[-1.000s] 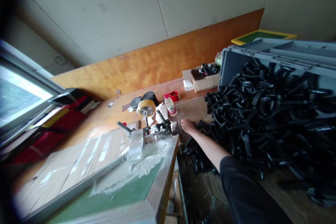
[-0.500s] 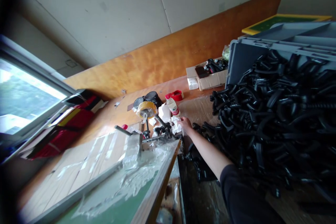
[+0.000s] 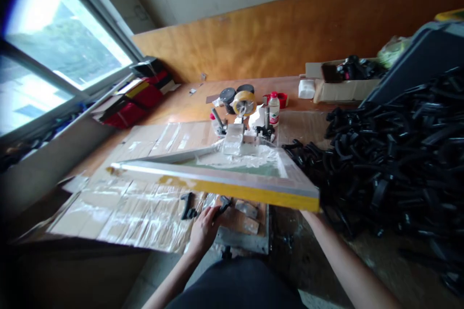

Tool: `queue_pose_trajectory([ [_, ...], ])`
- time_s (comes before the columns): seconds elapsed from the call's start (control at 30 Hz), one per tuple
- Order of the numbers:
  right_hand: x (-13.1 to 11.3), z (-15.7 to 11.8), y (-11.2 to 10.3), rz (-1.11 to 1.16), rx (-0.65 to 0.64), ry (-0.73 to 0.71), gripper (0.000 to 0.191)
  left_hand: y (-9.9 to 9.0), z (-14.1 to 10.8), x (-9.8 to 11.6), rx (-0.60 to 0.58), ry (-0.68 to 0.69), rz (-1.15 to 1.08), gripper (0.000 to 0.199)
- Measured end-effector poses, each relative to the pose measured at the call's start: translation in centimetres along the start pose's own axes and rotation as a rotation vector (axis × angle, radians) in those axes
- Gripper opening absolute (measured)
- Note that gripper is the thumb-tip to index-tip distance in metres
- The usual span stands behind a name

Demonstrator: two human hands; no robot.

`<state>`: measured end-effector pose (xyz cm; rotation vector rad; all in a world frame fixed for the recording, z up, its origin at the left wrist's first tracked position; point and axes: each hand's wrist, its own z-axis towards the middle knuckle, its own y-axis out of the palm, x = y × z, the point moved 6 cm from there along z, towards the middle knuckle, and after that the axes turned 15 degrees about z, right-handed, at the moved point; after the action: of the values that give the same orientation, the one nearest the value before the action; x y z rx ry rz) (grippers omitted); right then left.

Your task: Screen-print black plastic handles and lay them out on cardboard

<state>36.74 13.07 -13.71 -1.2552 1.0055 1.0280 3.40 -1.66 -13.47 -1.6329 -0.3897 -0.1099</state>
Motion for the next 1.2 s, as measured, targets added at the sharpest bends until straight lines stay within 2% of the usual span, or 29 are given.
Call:
queue_pose_trajectory([
  [0.03, -0.7, -1.4, 1.6, -0.028, -0.033, -0.009, 0.028, 0.3, -0.3, -0.2, 0.015, 0.072, 0.053, 0.029],
  [0.1, -2.6, -3.9, 5.7, -0.063, -0.123, -0.056, 0.03, 0.7, -0.8, -0.9, 0.015, 0.112, 0.121, 0.032],
  [0.23, -6.6, -7.3, 15.3, -0.151, -0.414, -0.335, 0.044, 0.8, -1.2, -1.3, 0.018, 0.151, 0.18, 0.035],
  [0.3, -7.1, -8.5, 19.1, -0.223, -0.547, -0.44, 0.047, 0.6, -1.3, -1.2, 0.022, 0.183, 0.169, 0.032],
  [0.37, -6.5, -9.6, 21.3, -0.327, -0.645, -0.488, 0.048, 0.5, -1.2, -1.0, 0.031, 0.206, 0.143, 0.027],
  [0.43, -5.7, -10.7, 21.8, -0.407, -0.697, -0.52, 0.05, 0.4, -1.2, -1.0, 0.032, 0.211, 0.118, 0.023],
  [0.6, -5.2, -12.5, 20.0, -0.424, -0.752, -0.593, 0.054, 0.5, -1.0, -1.0, 0.013, 0.198, 0.103, 0.02],
  [0.83, -5.8, -11.6, 21.3, -0.425, -0.764, -0.53, 0.053, 0.5, -0.9, -1.1, 0.033, 0.218, 0.081, 0.017],
  [1.0, -5.8, -11.8, 20.4, -0.411, -0.787, -0.566, 0.053, 0.8, -1.0, -1.2, 0.04, 0.214, 0.093, 0.017],
  [1.2, -5.2, -10.6, 20.2, -0.496, -0.714, -0.553, 0.049, 0.6, -1.0, -1.1, 0.062, 0.223, 0.121, 0.021],
])
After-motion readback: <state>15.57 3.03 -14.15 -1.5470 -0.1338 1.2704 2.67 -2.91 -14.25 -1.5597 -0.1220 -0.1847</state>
